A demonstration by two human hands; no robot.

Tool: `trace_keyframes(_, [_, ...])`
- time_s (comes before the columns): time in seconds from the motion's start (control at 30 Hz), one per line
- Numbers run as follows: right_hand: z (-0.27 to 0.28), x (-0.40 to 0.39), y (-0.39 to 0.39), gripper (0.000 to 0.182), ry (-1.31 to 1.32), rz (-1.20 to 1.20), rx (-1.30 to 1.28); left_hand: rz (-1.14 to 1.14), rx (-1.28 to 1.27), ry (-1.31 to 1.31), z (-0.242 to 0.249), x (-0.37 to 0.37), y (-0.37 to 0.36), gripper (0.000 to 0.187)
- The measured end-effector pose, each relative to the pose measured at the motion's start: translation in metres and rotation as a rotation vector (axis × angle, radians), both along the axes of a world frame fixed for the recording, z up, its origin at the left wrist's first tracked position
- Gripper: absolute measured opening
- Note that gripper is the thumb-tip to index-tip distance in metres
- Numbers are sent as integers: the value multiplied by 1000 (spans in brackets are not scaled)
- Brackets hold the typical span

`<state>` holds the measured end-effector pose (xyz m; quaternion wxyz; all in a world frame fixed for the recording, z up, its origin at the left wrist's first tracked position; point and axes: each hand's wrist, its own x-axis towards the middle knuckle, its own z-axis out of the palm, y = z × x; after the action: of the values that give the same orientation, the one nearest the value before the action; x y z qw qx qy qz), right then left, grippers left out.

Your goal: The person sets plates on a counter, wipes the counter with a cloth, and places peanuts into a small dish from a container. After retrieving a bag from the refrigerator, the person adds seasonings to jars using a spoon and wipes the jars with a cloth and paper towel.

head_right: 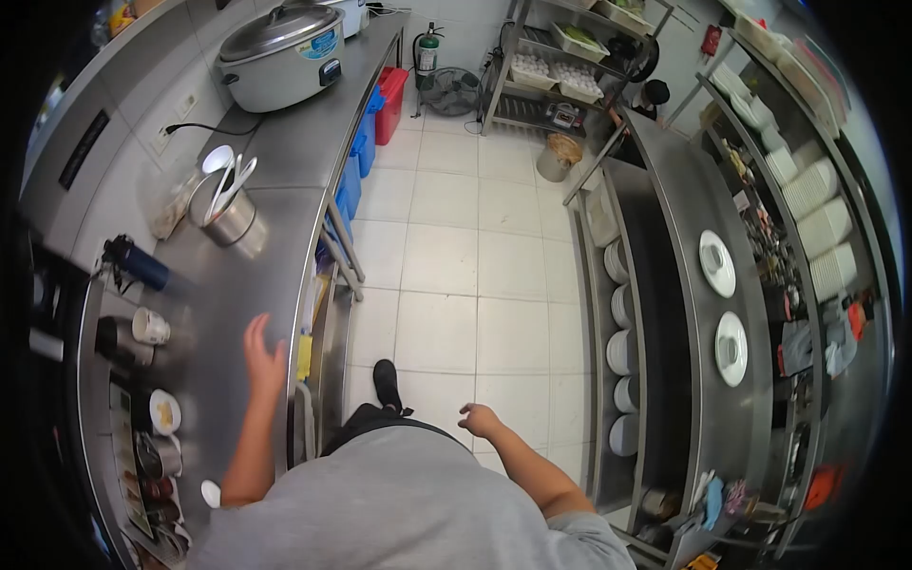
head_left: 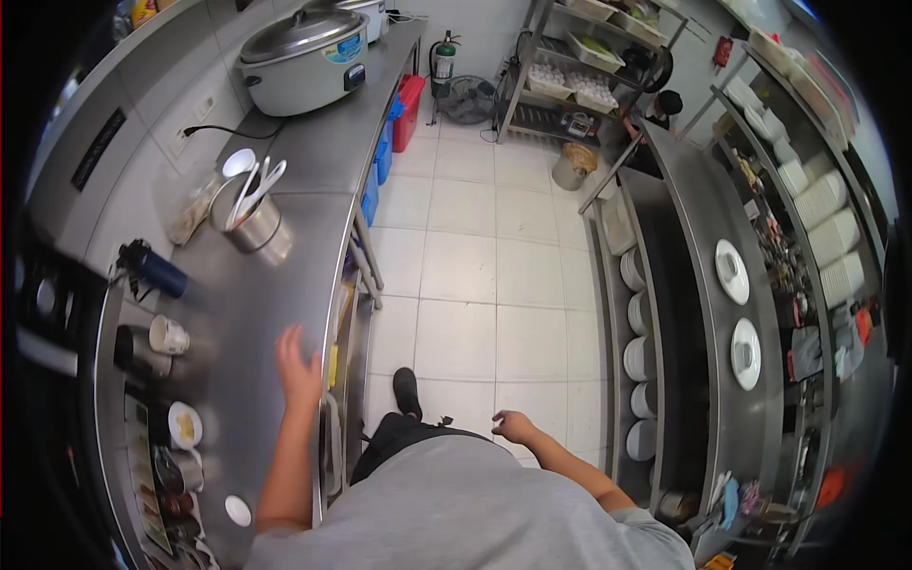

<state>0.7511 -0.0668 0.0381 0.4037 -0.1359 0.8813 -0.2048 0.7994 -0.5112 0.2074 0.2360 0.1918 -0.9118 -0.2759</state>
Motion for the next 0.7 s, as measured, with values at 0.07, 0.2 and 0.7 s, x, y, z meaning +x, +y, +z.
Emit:
trace_keyframes(0.07, [-7, -47, 1, 45, -21, 75, 113, -116, 12, 41, 12, -92, -3, 51])
trace_keyframes(0.2, [-20, -144, 8, 42, 30, -143, 47, -320, -20, 95, 40, -257, -18, 47])
trace_keyframes(0.7, [-260, -644, -142, 24, 82, 800, 56, 33, -399, -599, -67, -724, -153, 98])
